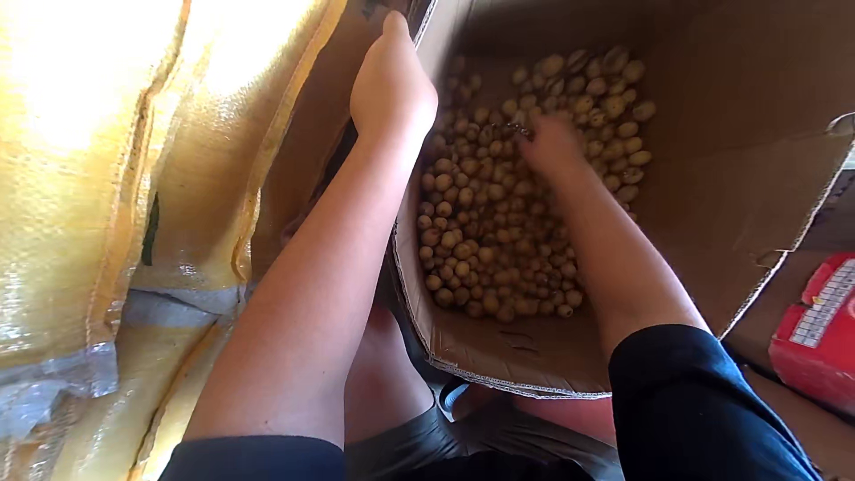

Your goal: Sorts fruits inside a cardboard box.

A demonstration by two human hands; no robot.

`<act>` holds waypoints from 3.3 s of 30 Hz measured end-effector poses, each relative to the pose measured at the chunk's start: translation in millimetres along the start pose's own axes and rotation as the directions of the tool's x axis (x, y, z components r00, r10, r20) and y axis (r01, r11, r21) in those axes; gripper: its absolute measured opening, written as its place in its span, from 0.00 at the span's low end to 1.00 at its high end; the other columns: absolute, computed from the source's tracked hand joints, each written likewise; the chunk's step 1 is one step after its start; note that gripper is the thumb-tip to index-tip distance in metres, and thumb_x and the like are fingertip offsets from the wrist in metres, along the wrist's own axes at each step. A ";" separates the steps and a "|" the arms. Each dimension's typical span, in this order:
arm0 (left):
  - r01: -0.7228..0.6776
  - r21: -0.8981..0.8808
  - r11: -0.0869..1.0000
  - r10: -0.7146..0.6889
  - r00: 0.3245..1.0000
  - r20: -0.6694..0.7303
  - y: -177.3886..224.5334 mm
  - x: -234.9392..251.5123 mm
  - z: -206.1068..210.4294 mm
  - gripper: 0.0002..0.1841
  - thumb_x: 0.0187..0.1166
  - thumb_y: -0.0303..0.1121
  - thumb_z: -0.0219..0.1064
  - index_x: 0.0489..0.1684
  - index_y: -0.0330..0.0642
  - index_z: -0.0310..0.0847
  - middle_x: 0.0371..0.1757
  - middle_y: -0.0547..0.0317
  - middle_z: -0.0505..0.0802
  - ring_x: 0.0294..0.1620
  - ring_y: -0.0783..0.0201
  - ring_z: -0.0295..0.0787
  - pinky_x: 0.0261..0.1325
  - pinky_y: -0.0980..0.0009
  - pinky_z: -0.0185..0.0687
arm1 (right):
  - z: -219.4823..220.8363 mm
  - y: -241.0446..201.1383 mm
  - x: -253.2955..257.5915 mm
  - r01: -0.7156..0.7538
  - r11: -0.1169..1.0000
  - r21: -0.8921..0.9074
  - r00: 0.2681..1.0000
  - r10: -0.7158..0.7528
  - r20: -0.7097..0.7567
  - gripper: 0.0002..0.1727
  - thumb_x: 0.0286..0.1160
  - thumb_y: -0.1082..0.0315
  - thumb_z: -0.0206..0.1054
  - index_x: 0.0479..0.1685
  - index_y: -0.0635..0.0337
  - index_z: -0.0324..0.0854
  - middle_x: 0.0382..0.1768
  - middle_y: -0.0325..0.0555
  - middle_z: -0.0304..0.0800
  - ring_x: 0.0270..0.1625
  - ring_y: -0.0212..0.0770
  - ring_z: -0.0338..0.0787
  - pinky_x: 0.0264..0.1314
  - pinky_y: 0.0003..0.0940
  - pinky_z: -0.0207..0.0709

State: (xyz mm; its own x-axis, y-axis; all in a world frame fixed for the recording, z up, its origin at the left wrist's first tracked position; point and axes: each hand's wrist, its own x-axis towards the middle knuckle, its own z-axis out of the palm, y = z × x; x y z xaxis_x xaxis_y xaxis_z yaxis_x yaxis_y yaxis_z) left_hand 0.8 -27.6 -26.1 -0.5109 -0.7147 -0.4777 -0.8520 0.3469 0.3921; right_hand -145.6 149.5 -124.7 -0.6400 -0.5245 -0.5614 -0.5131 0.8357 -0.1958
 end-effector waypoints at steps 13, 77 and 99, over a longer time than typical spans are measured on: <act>0.004 0.013 1.000 -0.004 1.000 -0.024 -1.7 2.2 0.2 0.28 0.82 0.31 0.63 0.84 0.46 0.65 0.71 0.49 0.88 0.74 0.55 0.85 0.71 0.52 0.81 | 87.7 -73.2 37.4 0.195 0.929 0.314 0.936 -0.272 0.225 0.45 0.68 0.37 0.76 0.85 0.48 0.72 0.95 0.60 0.42 0.91 0.67 0.55 0.86 0.70 0.55; 0.005 0.062 0.998 -0.004 1.000 -0.018 1.0 0.6 0.0 0.23 0.83 0.34 0.62 0.77 0.45 0.76 0.69 0.51 0.89 0.71 0.58 0.87 0.70 0.55 0.81 | 53.8 -82.2 22.8 0.393 0.911 -0.125 0.881 -0.334 0.335 0.28 0.75 0.49 0.72 0.71 0.53 0.83 0.66 0.63 0.87 0.73 0.67 0.82 0.71 0.73 0.71; -0.072 0.047 0.996 0.075 0.995 -0.064 -16.5 2.1 4.4 0.33 0.79 0.33 0.65 0.86 0.36 0.62 0.74 0.26 0.81 0.76 0.27 0.78 0.71 0.26 0.71 | -110.0 93.3 -170.0 0.166 0.733 0.660 0.985 -0.154 -0.076 0.08 0.68 0.68 0.58 0.42 0.57 0.79 0.46 0.38 0.88 0.41 0.28 0.88 0.42 0.29 0.86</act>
State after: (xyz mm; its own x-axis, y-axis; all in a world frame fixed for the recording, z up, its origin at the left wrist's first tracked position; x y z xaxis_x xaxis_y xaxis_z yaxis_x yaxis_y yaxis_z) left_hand 13.3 -32.2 -37.0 -0.5647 -0.7242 -0.3958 -0.8176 0.4254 0.3881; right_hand -147.6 298.7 41.0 -0.5953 -0.6578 -0.4615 -0.1047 0.6330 -0.7671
